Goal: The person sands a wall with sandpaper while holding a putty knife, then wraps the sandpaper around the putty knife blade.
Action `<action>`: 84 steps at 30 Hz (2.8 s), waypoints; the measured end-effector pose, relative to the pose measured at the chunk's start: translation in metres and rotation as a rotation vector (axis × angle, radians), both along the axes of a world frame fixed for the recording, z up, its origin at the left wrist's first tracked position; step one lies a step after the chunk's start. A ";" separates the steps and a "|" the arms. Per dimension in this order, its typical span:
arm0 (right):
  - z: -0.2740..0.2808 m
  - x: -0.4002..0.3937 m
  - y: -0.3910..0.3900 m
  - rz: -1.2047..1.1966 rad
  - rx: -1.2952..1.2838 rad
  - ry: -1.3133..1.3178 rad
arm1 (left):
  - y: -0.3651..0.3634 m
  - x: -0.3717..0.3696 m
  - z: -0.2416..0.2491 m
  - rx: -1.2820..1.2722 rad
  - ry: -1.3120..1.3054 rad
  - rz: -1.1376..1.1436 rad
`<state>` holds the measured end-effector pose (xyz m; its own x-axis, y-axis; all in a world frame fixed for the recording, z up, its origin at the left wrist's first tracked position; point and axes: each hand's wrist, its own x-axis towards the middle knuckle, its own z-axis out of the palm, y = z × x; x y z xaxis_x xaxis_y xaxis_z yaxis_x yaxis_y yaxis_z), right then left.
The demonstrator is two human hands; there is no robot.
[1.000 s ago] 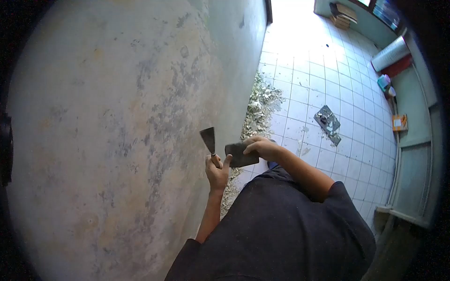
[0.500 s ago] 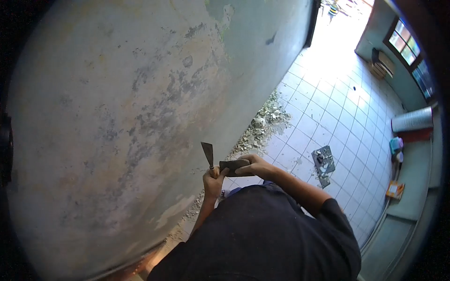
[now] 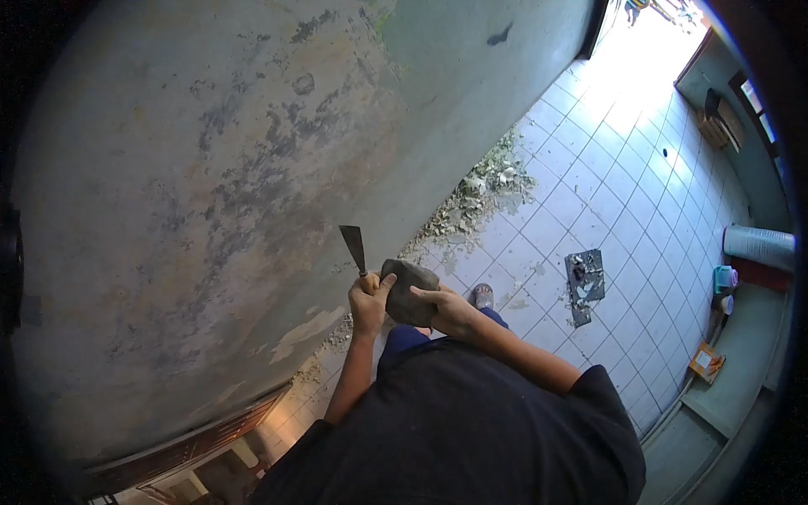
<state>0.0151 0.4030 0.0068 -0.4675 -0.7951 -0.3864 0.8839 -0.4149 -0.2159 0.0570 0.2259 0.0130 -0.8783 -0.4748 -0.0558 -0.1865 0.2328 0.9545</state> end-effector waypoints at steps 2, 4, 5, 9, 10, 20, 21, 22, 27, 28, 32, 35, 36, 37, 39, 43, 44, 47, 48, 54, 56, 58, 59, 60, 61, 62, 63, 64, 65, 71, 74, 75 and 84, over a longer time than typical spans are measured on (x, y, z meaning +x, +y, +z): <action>0.004 0.002 -0.014 0.021 -0.008 -0.074 | -0.009 -0.001 0.005 -0.001 -0.063 0.060; 0.001 0.006 -0.031 -0.017 0.000 -0.049 | -0.024 -0.002 0.006 -0.046 -0.087 0.032; -0.002 0.008 -0.041 -0.048 0.016 -0.021 | -0.033 -0.002 0.006 -0.083 -0.105 0.012; -0.024 0.005 -0.092 -0.132 0.085 0.090 | -0.080 -0.006 -0.002 -0.272 -0.108 -0.042; -0.028 0.002 -0.107 -0.180 0.187 0.155 | -0.096 -0.006 -0.008 -0.404 -0.068 -0.049; -0.088 -0.109 -0.297 -0.670 1.330 0.879 | -0.252 0.009 0.017 -0.655 0.008 -0.281; -0.081 -0.117 -0.316 -0.650 1.336 0.809 | -0.264 0.009 0.020 -0.602 0.044 -0.337; -0.078 -0.115 -0.339 -0.664 1.342 0.796 | -0.271 0.009 0.024 -0.604 0.047 -0.354; -0.059 -0.105 -0.374 -0.922 1.222 0.912 | -0.293 0.000 0.035 -0.522 0.132 -0.411; -0.063 -0.124 -0.362 -0.749 1.361 0.841 | -0.293 -0.003 0.036 -0.520 0.129 -0.418; -0.087 -0.164 -0.328 -0.652 1.448 0.836 | -0.292 -0.013 0.044 -0.446 0.211 -0.463; -0.048 -0.102 -0.362 -1.044 1.557 1.353 | -0.287 -0.024 0.044 -0.433 0.255 -0.473; -0.050 -0.107 -0.360 -1.044 1.562 1.351 | -0.289 -0.024 0.044 -0.425 0.275 -0.466; -0.052 -0.114 -0.354 -0.885 1.466 1.159 | -0.291 -0.024 0.043 -0.422 0.277 -0.470; -0.069 -0.144 -0.337 -0.742 1.370 0.976 | -0.295 -0.025 0.039 -0.366 0.276 -0.457; -0.055 -0.144 -0.330 -0.732 1.377 1.007 | -0.298 -0.029 0.036 -0.442 0.249 -0.504; -0.045 -0.125 -0.343 -0.923 1.313 1.144 | -0.297 -0.029 0.034 -0.431 0.276 -0.508; -0.023 -0.113 -0.344 -0.759 1.148 0.948 | -0.289 -0.034 0.040 -0.428 0.325 -0.524; -0.036 -0.133 -0.334 -0.774 1.149 0.963 | -0.286 -0.037 0.041 -0.438 0.341 -0.521; -0.075 -0.146 -0.343 -0.833 1.459 1.017 | -0.284 -0.032 0.025 -0.451 0.378 -0.463; -0.043 -0.121 -0.347 -0.988 1.405 1.300 | -0.284 -0.031 0.017 -0.456 0.428 -0.415; -0.049 -0.144 -0.332 -0.879 1.349 1.108 | -0.284 -0.032 0.023 -0.467 0.377 -0.417; -0.059 -0.160 -0.323 -0.775 1.287 0.922 | -0.284 -0.031 0.027 -0.478 0.330 -0.419; -0.086 -0.178 -0.317 -0.834 1.404 1.004 | -0.282 -0.031 0.028 -0.477 0.315 -0.421; -0.064 -0.162 -0.315 -0.820 1.404 0.987 | -0.283 -0.032 0.028 -0.508 0.307 -0.408; -0.041 -0.147 -0.316 -0.781 1.316 1.000 | -0.285 -0.033 0.027 -0.546 0.300 -0.401; -0.023 -0.137 -0.322 -0.748 1.225 1.008 | -0.287 -0.033 0.026 -0.558 0.280 -0.412; -0.024 -0.116 -0.341 -0.896 1.323 1.203 | -0.283 -0.038 0.020 -0.543 0.336 -0.393; -0.027 -0.111 -0.346 -0.892 1.317 1.178 | -0.283 -0.037 0.019 -0.532 0.381 -0.378; -0.073 -0.171 -0.317 -0.778 1.308 0.806 | -0.289 -0.029 0.019 -0.589 0.305 -0.398; -0.054 -0.123 -0.357 -0.858 1.338 0.868 | -0.286 -0.033 0.013 -0.529 0.438 -0.405; -0.053 -0.106 -0.369 -1.065 1.401 1.132 | -0.286 -0.030 0.016 -0.537 0.415 -0.418; -0.051 -0.111 -0.358 -0.857 1.208 0.822 | -0.276 -0.033 0.010 -0.513 0.352 -0.421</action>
<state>-0.0959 0.0450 -0.0441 -0.9474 0.3201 0.0076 0.0101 0.0536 -0.9985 0.0240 -0.0497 0.0234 -0.9166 0.0144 0.3996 0.3126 0.6489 0.6937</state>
